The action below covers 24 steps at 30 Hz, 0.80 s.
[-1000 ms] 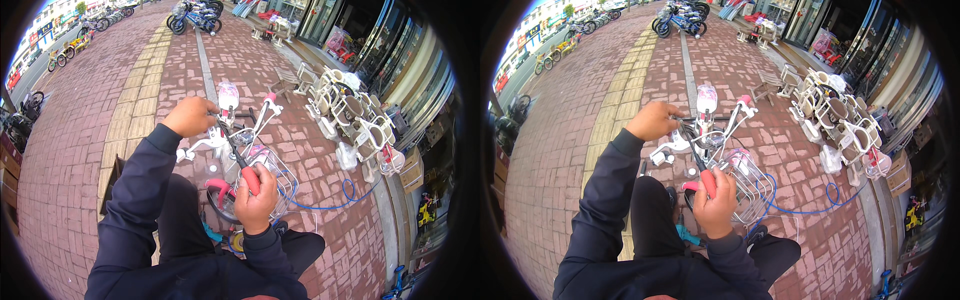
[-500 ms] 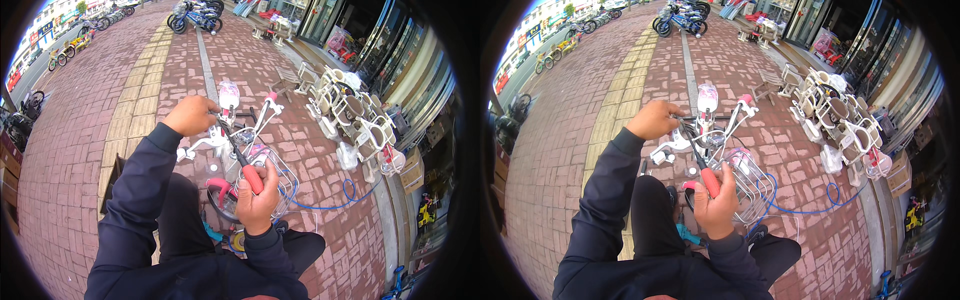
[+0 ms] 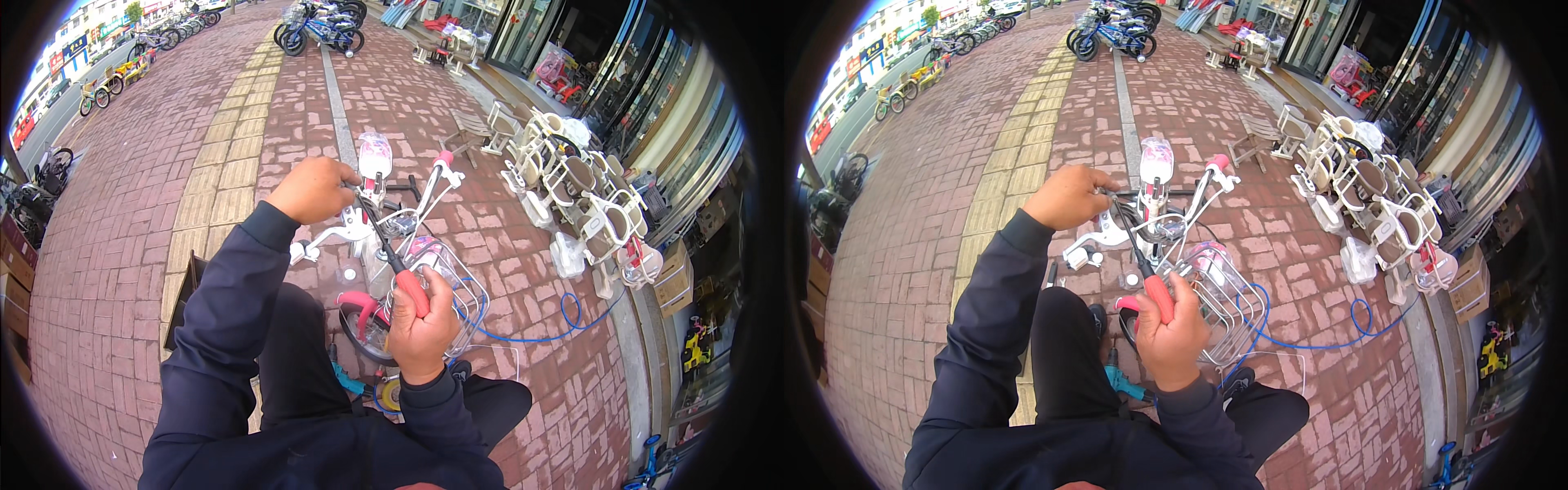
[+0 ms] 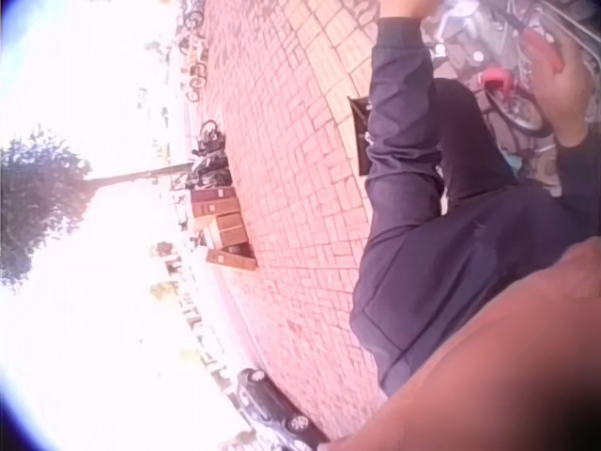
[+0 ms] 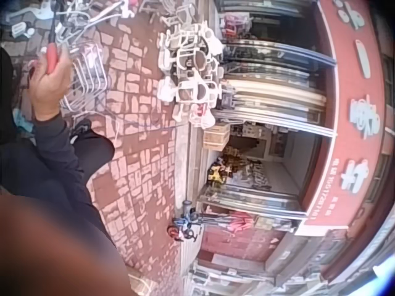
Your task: The person assembles a child's bicycle by attaching the front basket, installing the handlebar bell, and mounting the brake lever assembly. They use a screwdriver and wrench to secure components and remove protective plastic from the bell.
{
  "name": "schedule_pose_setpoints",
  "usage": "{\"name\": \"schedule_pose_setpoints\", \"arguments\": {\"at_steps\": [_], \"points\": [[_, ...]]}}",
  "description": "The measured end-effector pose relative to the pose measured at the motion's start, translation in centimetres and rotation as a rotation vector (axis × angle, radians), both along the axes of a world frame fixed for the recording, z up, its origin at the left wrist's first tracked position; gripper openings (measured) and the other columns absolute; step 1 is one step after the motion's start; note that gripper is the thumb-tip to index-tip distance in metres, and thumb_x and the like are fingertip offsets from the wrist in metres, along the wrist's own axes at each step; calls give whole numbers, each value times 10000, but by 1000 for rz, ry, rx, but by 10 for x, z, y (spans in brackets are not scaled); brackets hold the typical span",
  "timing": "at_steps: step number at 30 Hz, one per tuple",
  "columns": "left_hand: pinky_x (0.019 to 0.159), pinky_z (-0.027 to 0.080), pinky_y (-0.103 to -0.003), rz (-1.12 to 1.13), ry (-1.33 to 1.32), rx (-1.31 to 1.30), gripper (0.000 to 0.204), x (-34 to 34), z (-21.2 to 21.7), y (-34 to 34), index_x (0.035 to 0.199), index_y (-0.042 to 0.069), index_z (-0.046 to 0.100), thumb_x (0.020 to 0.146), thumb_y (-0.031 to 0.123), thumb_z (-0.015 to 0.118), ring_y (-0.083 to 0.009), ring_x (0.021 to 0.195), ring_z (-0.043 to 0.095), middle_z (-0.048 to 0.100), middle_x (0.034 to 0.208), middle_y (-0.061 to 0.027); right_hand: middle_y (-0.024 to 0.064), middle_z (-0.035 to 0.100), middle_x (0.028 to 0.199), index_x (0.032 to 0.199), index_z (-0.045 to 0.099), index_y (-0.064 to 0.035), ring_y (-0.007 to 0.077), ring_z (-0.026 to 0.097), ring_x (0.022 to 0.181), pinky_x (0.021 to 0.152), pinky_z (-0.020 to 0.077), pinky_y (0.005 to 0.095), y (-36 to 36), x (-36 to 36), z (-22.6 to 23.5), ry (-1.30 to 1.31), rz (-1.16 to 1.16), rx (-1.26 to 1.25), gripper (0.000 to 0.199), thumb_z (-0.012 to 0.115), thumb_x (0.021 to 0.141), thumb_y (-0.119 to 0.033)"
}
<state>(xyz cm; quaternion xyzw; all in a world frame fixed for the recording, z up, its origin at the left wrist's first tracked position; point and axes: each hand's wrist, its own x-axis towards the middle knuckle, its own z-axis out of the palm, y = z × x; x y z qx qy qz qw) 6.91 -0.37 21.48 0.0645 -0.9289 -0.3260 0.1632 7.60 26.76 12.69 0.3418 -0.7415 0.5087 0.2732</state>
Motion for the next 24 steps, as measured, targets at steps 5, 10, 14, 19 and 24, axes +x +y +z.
{"name": "schedule_pose_setpoints", "arguments": {"at_steps": [5,10,14,19,24], "points": [[803,594,-412,3,7,-20,340,-1,0,1,1108,-1,797,842,171,675,-315,746,765,752,742,-175,193,733,985,1382,550,58,275,719,795,744,566,368,1,2,1,153,-21,55,550,755,1005,-287],[791,592,-410,10,-6,3,335,0,1,0,1102,-4,798,846,170,671,-315,740,763,748,733,-172,211,711,1060,1362,567,59,262,715,865,747,551,352,0,2,1,-101,114,-121,540,747,1012,-311],[780,591,-409,2,13,4,325,1,0,2,1096,-3,798,856,180,677,-309,726,761,744,721,-168,202,703,1066,1346,583,55,249,711,891,775,555,347,0,4,1,119,-22,50,496,736,1019,-286],[766,590,-407,-8,6,13,307,-1,0,0,1091,-7,797,877,185,689,-299,711,761,747,735,-173,196,700,1066,1337,587,52,241,700,894,773,548,360,-1,6,4,-117,132,-129,460,726,1020,-251],[752,590,-404,-20,13,37,292,-1,-3,-1,1090,-6,797,894,183,690,-293,701,760,747,738,-174,152,703,1028,1329,595,46,213,683,854,759,546,348,-1,-1,2,84,6,-51,470,719,1032,-297]]}}
